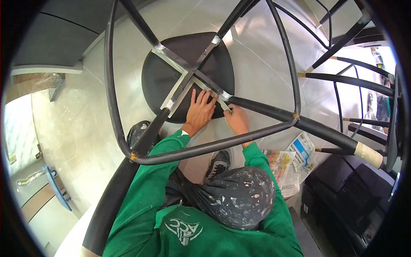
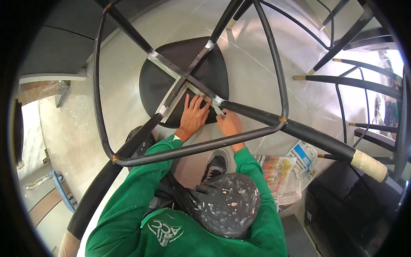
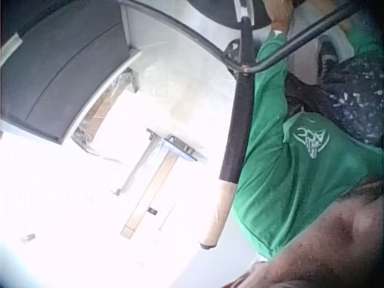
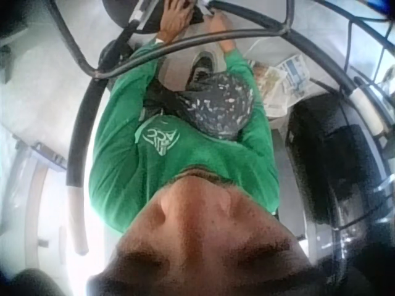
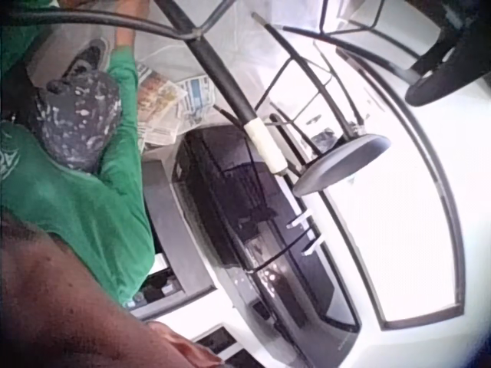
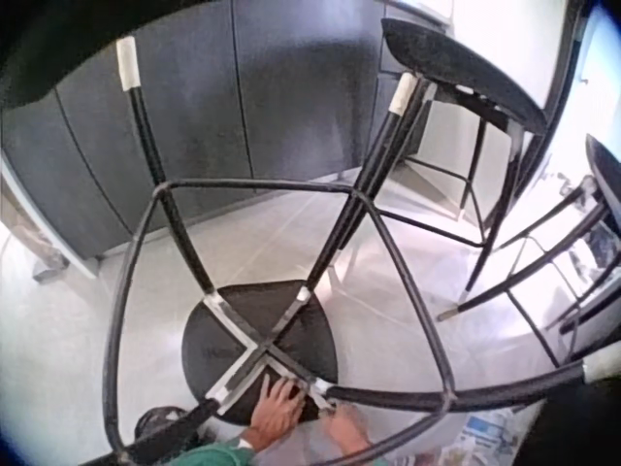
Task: The person wipes the underside of a black stool with a white cloth and applies masking tape to the metal frame parts.
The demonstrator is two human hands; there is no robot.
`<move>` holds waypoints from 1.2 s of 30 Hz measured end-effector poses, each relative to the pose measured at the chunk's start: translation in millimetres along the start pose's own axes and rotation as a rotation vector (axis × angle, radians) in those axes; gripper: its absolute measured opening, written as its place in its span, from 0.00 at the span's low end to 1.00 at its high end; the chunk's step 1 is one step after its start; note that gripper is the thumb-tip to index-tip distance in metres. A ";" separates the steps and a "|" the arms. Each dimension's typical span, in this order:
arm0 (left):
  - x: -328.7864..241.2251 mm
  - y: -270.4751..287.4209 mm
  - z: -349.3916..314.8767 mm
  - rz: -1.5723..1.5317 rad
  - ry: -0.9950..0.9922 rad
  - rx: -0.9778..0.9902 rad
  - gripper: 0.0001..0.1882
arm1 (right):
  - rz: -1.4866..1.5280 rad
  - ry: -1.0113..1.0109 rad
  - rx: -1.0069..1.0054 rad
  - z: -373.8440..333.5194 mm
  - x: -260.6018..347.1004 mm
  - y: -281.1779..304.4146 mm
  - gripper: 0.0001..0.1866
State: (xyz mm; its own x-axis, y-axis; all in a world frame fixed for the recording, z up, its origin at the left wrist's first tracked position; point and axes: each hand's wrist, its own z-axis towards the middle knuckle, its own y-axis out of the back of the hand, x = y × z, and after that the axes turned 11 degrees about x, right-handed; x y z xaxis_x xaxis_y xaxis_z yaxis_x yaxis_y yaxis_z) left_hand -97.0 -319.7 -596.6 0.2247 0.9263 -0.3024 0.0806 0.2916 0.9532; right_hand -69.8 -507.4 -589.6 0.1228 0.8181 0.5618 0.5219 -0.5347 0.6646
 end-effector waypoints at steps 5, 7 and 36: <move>2.2 1.3 -2.1 0.003 0.006 0.009 0.24 | 0.046 -0.104 0.167 15.0 1.3 4.0 0.15; 5.5 1.8 -5.5 0.008 0.017 0.009 0.25 | 0.015 -0.146 0.289 25.9 1.2 6.6 0.16; -19.2 -11.6 -5.0 -0.094 -0.093 0.093 0.31 | 0.146 0.018 -0.056 33.4 -15.9 -16.0 0.12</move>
State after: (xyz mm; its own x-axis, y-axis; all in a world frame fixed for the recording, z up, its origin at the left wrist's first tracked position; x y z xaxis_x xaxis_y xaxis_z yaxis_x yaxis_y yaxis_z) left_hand -107.1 -339.7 -601.7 0.3002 0.8687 -0.3940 0.1944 0.3487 0.9168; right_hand -51.9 -504.7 -625.7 0.1782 0.7271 0.6630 0.4513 -0.6591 0.6016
